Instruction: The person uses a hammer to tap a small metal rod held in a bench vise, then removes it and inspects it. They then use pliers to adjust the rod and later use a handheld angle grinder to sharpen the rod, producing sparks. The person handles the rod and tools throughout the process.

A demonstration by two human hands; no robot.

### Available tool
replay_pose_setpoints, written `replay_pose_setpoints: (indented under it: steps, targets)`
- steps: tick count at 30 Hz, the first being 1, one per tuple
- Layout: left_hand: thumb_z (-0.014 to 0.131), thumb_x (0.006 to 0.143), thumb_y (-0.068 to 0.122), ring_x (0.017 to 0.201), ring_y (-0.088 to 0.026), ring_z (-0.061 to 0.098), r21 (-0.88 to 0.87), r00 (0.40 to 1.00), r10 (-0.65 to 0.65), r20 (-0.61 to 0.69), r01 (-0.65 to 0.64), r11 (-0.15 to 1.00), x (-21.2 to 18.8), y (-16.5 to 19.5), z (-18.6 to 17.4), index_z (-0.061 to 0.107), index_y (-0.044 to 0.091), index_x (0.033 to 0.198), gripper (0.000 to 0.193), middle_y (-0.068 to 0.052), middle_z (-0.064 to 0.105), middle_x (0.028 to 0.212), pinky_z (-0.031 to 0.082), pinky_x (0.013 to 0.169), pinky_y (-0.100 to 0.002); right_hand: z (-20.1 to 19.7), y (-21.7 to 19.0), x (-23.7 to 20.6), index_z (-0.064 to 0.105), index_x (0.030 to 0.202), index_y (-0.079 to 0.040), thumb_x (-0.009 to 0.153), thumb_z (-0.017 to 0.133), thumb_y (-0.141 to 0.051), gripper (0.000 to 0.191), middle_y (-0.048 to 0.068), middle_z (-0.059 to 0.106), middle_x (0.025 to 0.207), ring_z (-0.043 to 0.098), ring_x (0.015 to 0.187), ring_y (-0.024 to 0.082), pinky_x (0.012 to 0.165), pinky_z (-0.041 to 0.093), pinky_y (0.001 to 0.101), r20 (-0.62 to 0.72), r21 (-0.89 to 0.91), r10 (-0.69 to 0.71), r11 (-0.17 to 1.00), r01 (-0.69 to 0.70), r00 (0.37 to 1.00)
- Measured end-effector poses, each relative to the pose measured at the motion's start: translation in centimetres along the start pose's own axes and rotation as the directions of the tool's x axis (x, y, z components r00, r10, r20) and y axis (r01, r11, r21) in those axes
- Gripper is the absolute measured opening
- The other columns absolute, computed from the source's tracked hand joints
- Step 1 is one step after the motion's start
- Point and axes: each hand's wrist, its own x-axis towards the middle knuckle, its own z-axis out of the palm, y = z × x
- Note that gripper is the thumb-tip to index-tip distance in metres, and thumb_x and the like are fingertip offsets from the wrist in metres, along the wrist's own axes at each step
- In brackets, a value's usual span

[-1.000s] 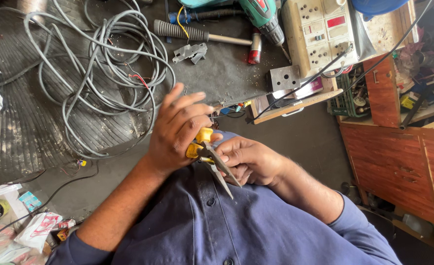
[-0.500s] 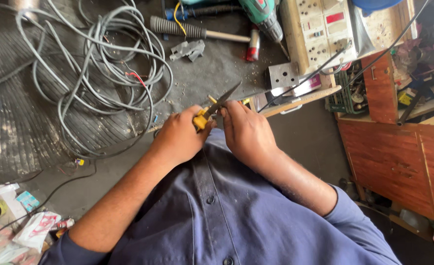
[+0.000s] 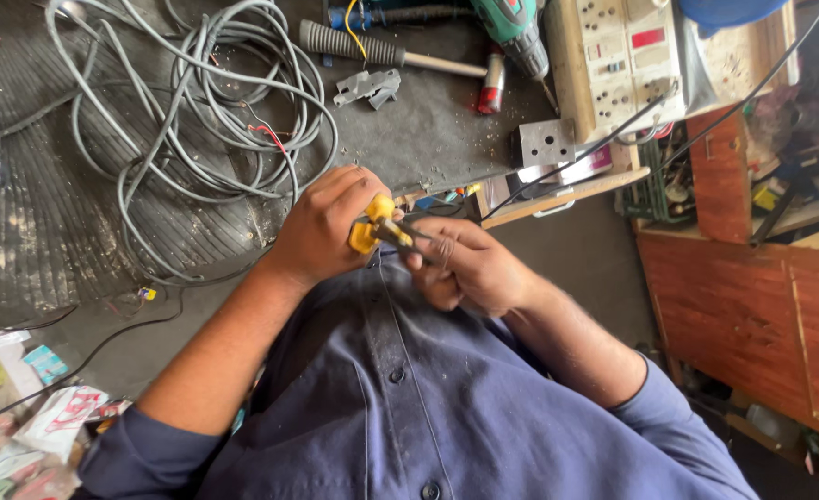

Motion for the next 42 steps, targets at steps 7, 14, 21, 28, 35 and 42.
replay_pose_setpoints:
  steps: [7,14,21,28,35,42]
  targets:
    - [0.075,0.088,0.031,0.093,-0.046,0.067,0.255,0.624,-0.73,0.279,0.685,0.682,-0.4,1.4,1.7,0.062,0.006,0.097,0.03,-0.022,0.071,0.091,0.051,0.078,-0.054,-0.4,1.2,1.3,0.059,0.103,-0.004,0.115,0.047,-0.021,0.024,0.001,0.058,0.081,0.057,0.072,0.023,0.064,0.045,0.0375,-0.05,-0.945,-0.585,0.29,0.151,0.809]
    - [0.071,0.093,0.025,0.093,-0.045,0.067,-0.01,0.838,-0.501,0.218,0.515,0.857,-1.3,1.8,1.4,0.059,0.004,0.102,0.027,-0.022,0.07,0.092,0.052,0.075,-0.051,-0.9,1.0,1.5,0.058,0.105,-0.004,0.117,0.045,-0.023,0.026,-0.002,0.054,0.083,0.047,0.072,0.011,0.062,0.044,0.0309,-0.129,-0.634,-0.398,0.738,0.234,0.908]
    - [0.072,0.091,0.027,0.091,-0.043,0.07,-0.027,0.733,-0.638,0.235,0.662,0.749,-1.5,1.8,2.4,0.06,0.005,0.103,0.027,-0.019,0.073,0.089,0.053,0.071,-0.05,-0.2,-0.4,0.7,0.057,0.107,-0.004,0.116,0.039,-0.026,0.03,-0.003,0.046,0.074,0.038,0.059,0.006,0.052,0.034,0.0234,-0.102,-0.275,-0.132,0.956,0.1,0.986]
    - [0.073,0.089,0.029,0.097,-0.047,0.067,0.095,0.69,-0.697,0.196,0.694,0.714,-2.6,1.3,2.7,0.06,0.004,0.107,0.034,-0.024,0.072,0.096,0.053,0.078,-0.055,2.8,-1.0,1.0,0.056,0.112,-0.002,0.112,0.057,-0.029,0.027,0.005,0.066,0.096,0.066,0.091,0.018,0.076,0.052,0.0339,0.107,-0.862,-0.559,0.36,0.357,0.822]
    - [0.078,0.087,0.031,0.095,-0.045,0.068,0.071,0.705,-0.692,0.157,0.691,0.72,-3.9,1.6,3.2,0.059,0.003,0.102,0.037,-0.022,0.072,0.092,0.053,0.075,-0.052,2.0,2.1,3.3,0.054,0.093,-0.007,0.072,0.093,-0.038,0.054,0.01,0.062,0.069,0.066,0.064,0.033,0.06,0.051,0.0423,-0.258,-0.957,-0.567,0.26,-0.127,0.782]
    - [0.085,0.08,0.022,0.079,-0.025,0.072,-0.138,0.711,-0.702,-0.046,0.691,0.709,-5.5,2.3,5.2,0.061,0.006,0.099,0.035,-0.01,0.073,0.087,0.054,0.069,-0.037,-0.3,4.5,3.4,0.054,0.086,-0.01,0.073,0.09,-0.027,0.043,0.007,0.062,0.068,0.066,0.061,0.034,0.052,0.049,0.0439,-0.001,-0.999,-0.707,0.023,0.022,0.707]
